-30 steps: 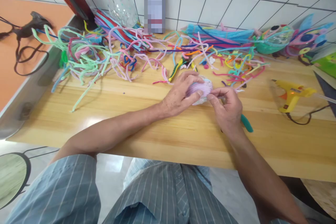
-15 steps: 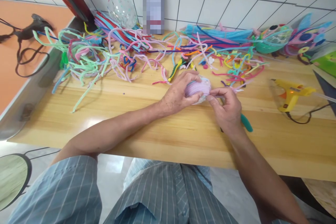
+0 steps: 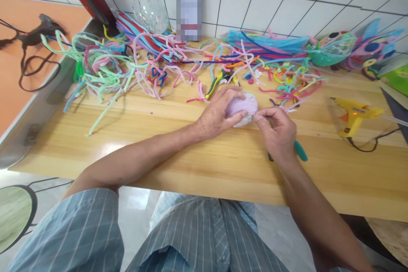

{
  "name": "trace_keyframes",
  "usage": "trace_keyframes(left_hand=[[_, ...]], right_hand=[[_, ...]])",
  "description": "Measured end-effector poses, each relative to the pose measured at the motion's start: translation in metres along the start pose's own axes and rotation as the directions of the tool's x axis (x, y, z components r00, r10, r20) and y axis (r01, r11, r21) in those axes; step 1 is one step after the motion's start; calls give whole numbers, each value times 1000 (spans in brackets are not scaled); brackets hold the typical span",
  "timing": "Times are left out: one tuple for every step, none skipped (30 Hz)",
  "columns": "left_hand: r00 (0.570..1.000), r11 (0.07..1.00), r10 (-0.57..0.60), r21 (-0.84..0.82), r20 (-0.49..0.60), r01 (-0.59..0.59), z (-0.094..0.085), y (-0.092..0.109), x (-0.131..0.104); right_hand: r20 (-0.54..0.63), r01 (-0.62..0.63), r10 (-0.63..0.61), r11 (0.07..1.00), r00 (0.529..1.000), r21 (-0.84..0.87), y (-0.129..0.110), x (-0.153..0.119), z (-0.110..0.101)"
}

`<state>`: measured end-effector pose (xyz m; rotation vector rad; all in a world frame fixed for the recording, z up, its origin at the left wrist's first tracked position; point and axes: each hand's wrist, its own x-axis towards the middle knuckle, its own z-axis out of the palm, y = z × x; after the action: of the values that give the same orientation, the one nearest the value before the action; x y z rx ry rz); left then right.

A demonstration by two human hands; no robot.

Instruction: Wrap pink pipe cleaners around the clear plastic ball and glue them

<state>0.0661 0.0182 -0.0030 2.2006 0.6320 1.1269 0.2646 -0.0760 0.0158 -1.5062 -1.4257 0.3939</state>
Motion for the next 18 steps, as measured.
trace_keyframes(left_hand=[[1000, 1000, 6, -1, -1, -6, 0, 0, 0], [1000, 1000, 13, -2, -4, -13, 0, 0, 0], [1000, 1000, 20, -4, -7, -20, 0, 0, 0], [1000, 1000, 25, -6, -11, -25, 0, 0, 0], [1000, 1000, 26, -6, -12, -26, 0, 0, 1], [1000, 1000, 22, -2, -10, -22, 0, 0, 1], [1000, 1000, 16, 5, -7, -16, 0, 0, 1], [1000, 1000, 11, 14, -4, -11, 0, 0, 1], [1000, 1000, 9, 20, -2, -9, 0, 0, 0], [1000, 1000, 10, 23, -2, -10, 0, 0, 0], [1000, 1000, 14, 21, -5, -14, 1, 0, 0], [1000, 1000, 16, 16, -10, -16, 1, -1, 0], [1000, 1000, 15, 12, -14, -15, 1, -1, 0], [1000, 1000, 11, 11, -16, -11, 2, -1, 0], [1000, 1000, 9, 12, -17, -8, 2, -1, 0], [1000, 1000, 9, 17, -15, -8, 1, -2, 0], [1000, 1000, 11, 22, -9, -11, 1, -3, 0], [1000, 999, 15, 28, -1, -15, 0, -4, 0]], right_hand=[[2, 3, -3, 1000, 1000, 0, 0, 0, 0], [4, 3, -3, 1000, 1000, -2, -1, 0, 0], [6, 2, -2, 1000, 1000, -6, -1, 0, 0], [6, -1, 1, 1000, 1000, -11, -1, 0, -1], [5, -6, 6, 1000, 1000, -13, -1, 0, -1], [6, -12, 12, 1000, 1000, -14, -1, 0, -1], [7, -21, 21, 1000, 1000, -15, -1, 0, -1], [8, -27, 27, 1000, 1000, -14, -1, 0, -1], [9, -32, 32, 999, 999, -11, -1, 0, -1], [8, -36, 36, 999, 999, -8, -1, 0, -1], [6, -37, 37, 999, 999, -6, -1, 0, -1], [5, -38, 38, 999, 999, -6, -1, 0, -1], [2, -37, 37, 999, 999, -5, -1, 0, -1], [2, -38, 39, 999, 999, -6, -1, 0, 0], [4, -41, 41, 999, 999, -10, -1, 0, 0], [6, -44, 44, 999, 999, -13, -1, 0, 0], [9, -47, 47, 999, 999, -15, -1, 0, 0], [10, -49, 49, 999, 999, -18, -2, 0, 0]])
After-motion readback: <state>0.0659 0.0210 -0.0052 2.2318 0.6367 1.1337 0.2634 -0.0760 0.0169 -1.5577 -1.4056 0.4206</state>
